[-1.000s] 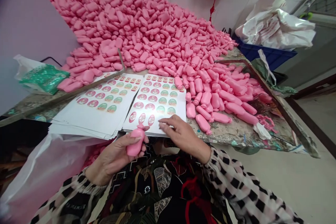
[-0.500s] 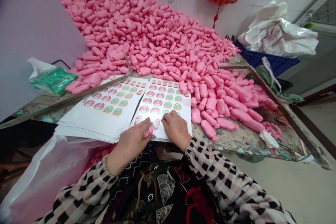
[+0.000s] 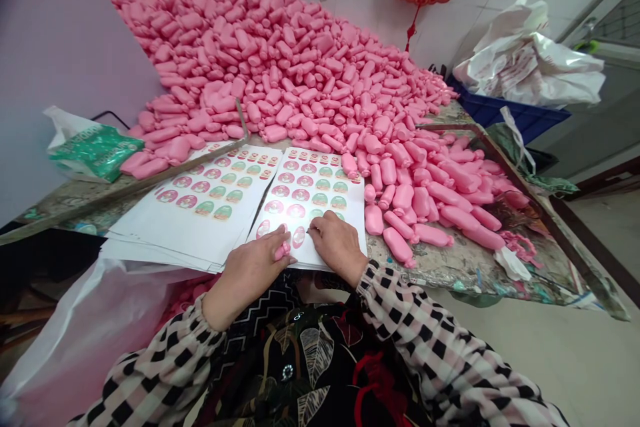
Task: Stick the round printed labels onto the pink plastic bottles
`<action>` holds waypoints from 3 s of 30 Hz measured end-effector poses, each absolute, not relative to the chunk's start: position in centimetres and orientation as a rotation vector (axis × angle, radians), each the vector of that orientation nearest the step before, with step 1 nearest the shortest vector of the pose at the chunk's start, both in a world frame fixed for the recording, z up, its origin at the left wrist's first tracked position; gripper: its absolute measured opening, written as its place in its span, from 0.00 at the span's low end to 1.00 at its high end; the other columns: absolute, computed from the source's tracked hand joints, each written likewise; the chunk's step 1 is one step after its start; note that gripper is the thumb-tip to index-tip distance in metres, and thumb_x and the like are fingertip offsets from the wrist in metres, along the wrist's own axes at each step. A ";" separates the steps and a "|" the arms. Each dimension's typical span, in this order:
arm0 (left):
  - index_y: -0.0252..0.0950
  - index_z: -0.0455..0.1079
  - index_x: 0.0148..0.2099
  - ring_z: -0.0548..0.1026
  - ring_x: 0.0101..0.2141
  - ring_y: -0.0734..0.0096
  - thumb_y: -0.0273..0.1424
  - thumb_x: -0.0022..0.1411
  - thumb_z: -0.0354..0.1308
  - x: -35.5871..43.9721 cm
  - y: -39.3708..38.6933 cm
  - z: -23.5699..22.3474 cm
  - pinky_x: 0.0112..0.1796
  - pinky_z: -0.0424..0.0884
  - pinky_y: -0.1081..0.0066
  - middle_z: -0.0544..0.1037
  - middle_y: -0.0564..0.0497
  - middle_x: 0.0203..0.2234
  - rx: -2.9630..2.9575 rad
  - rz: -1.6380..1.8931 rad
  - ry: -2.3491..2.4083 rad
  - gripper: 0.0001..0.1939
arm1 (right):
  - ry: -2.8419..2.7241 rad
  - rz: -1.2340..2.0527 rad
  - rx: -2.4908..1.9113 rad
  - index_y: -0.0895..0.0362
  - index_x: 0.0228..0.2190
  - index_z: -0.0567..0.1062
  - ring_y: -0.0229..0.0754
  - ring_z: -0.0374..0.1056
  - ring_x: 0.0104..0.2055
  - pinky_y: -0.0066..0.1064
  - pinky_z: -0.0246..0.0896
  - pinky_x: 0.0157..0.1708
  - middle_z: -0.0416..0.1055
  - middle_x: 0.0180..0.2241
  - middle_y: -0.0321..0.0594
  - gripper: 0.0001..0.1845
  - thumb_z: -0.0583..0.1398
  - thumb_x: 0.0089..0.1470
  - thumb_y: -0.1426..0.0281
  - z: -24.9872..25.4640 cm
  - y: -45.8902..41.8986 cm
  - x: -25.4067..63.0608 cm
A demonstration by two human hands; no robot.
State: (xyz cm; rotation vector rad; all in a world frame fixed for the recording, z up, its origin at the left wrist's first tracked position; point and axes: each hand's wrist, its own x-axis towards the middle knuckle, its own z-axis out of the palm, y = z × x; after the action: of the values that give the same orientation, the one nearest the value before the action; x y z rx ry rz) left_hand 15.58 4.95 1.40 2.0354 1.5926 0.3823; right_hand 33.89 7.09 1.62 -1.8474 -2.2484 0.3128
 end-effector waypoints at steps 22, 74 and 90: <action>0.46 0.63 0.55 0.74 0.43 0.59 0.41 0.60 0.52 15.6 5.3 2.3 0.37 0.68 0.64 0.69 0.47 0.53 2.396 0.121 1.571 0.21 | -1.921 0.527 -1.925 0.53 0.30 0.71 0.38 0.63 0.35 0.28 0.49 0.31 0.68 0.32 0.35 0.08 0.54 0.55 0.64 0.4 5.4 32.8; 0.58 0.38 0.64 0.76 0.30 0.60 0.33 0.61 0.52 16.0 2.6 1.3 0.29 0.70 0.64 0.45 0.29 0.62 2.696 -0.208 1.511 0.36 | -1.898 0.539 -2.035 0.53 0.24 0.73 0.37 0.62 0.27 0.28 0.44 0.24 0.72 0.26 0.34 0.11 0.59 0.47 0.59 2.7 7.3 31.8; 0.50 0.54 0.61 0.72 0.43 0.62 0.43 0.61 0.51 14.2 0.9 2.6 0.44 0.67 0.60 0.69 0.46 0.52 2.046 0.544 1.293 0.27 | -1.428 0.871 -1.576 0.57 0.22 0.69 0.34 0.57 0.23 0.27 0.51 0.25 0.64 0.21 0.32 0.17 0.62 0.44 0.56 2.7 6.9 35.6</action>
State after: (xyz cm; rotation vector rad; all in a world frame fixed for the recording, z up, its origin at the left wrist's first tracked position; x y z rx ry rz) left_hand 14.23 0.88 2.64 2.0456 1.2934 0.5437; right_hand 35.59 6.88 2.72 -1.5756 -1.4284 0.8709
